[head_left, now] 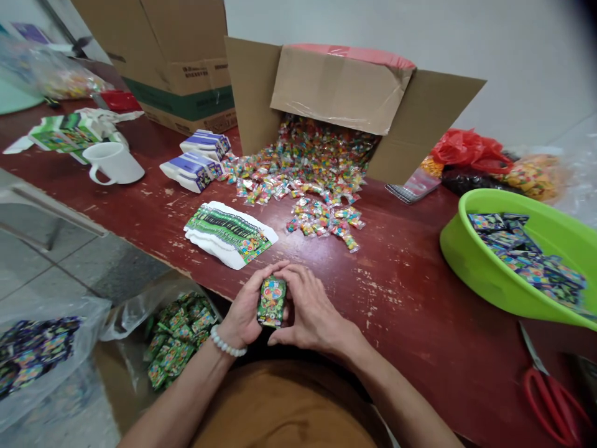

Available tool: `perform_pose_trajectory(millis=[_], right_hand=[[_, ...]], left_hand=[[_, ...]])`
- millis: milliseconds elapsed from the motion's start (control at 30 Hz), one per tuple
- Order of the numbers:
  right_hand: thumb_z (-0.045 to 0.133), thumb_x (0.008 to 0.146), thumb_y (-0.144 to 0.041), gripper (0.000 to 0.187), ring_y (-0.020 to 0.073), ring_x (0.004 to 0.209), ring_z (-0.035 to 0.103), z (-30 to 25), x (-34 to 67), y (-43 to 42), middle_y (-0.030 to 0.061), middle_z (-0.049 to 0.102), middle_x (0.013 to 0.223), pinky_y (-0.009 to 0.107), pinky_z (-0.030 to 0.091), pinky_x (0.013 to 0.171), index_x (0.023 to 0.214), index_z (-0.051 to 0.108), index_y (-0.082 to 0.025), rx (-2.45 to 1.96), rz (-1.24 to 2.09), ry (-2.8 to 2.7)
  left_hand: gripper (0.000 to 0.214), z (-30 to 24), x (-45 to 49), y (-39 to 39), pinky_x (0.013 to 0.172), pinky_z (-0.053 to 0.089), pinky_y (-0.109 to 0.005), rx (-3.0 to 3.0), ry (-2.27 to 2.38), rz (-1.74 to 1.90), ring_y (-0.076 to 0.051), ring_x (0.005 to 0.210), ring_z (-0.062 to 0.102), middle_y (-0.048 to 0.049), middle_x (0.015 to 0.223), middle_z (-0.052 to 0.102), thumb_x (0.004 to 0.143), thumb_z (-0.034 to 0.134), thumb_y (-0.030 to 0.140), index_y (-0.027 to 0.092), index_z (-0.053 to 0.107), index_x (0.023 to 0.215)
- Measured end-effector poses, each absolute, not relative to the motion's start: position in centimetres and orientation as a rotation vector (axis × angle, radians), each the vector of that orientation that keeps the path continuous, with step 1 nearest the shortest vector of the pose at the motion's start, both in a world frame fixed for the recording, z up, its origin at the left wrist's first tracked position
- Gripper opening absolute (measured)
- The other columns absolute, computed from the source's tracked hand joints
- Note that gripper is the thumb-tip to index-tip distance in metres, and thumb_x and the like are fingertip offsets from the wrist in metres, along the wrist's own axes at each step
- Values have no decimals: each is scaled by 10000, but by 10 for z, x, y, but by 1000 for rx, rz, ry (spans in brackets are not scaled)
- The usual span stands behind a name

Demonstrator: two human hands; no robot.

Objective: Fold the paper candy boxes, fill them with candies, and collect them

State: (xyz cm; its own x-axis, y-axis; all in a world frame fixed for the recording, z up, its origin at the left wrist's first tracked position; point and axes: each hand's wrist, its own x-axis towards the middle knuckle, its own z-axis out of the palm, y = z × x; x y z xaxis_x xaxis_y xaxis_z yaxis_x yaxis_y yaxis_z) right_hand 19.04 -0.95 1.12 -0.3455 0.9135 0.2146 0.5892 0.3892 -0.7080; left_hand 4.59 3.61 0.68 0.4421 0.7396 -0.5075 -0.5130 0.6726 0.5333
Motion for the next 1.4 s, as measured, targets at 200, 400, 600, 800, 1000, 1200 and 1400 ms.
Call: perform_pose_trajectory(millis=[200, 400, 600, 800, 1000, 1200, 1400], right_hand=[[657, 595, -176, 782, 321, 1191, 436, 1, 165, -2, 136, 510, 1331, 490, 316, 1014, 1338, 412, -184, -1299, 417, -2052], [753, 562, -346, 807, 291, 1081, 495, -7, 137, 14, 125, 535, 1222, 437, 418, 930, 1293, 455, -175, -1118, 689, -2194], [718, 782, -367, 664, 274, 1161, 486, -16, 146, 70, 149, 487, 1254, 424, 443, 965, 1338, 414, -167, -1332, 625, -1957], [714, 790, -487, 608, 323, 1113, 537, -31, 146, 118, 180, 504, 1206, 453, 471, 912, 1237, 504, -133, -1865, 401, -1814], [769, 717, -497, 597, 337, 1091, 535, -37, 133, 114, 200, 526, 1166, 438, 452, 888, 1116, 532, -119, -1927, 392, -1679], [589, 811, -317, 145, 208, 807, 566, -36, 152, 111, 29, 582, 847, 349, 446, 780, 885, 543, -200, -1587, 900, -1352], [619, 817, -368, 190, 118, 642, 514, -3, 188, 85, -26, 570, 739, 246, 430, 639, 831, 566, -186, -1199, 1362, -1447]], left_hand=[[371, 12, 40, 35, 864, 562, -334, 239, 780, 873, -215, 915, 711, -106, 1048, 739, 982, 430, 332, 113, 635, 1201], [373, 1, 0, 15, 708, 581, -333, 313, 1056, 863, -214, 755, 704, -96, 923, 735, 944, 505, 364, 126, 599, 1215], [622, -39, -104, -2, 850, 530, -418, 979, 1841, 865, -271, 977, 637, -82, 1137, 634, 811, 545, 638, 249, 527, 1295], [759, -61, -146, -5, 1037, 407, -501, 1194, 1919, 797, -324, 1197, 535, -135, 1235, 578, 763, 550, 683, 215, 453, 1353], [547, -49, -91, 2, 1007, 441, -470, 1460, 1728, 997, -285, 1126, 585, -126, 1213, 625, 823, 569, 546, 205, 536, 1249], [416, -22, -61, 28, 1017, 436, -434, 1873, 1700, 1142, -253, 1099, 600, -113, 1205, 637, 887, 542, 384, 195, 563, 1257], [486, 23, -53, 47, 995, 448, -435, 1662, 1478, 1015, -297, 1140, 594, -120, 1221, 655, 835, 614, 459, 181, 598, 1233]])
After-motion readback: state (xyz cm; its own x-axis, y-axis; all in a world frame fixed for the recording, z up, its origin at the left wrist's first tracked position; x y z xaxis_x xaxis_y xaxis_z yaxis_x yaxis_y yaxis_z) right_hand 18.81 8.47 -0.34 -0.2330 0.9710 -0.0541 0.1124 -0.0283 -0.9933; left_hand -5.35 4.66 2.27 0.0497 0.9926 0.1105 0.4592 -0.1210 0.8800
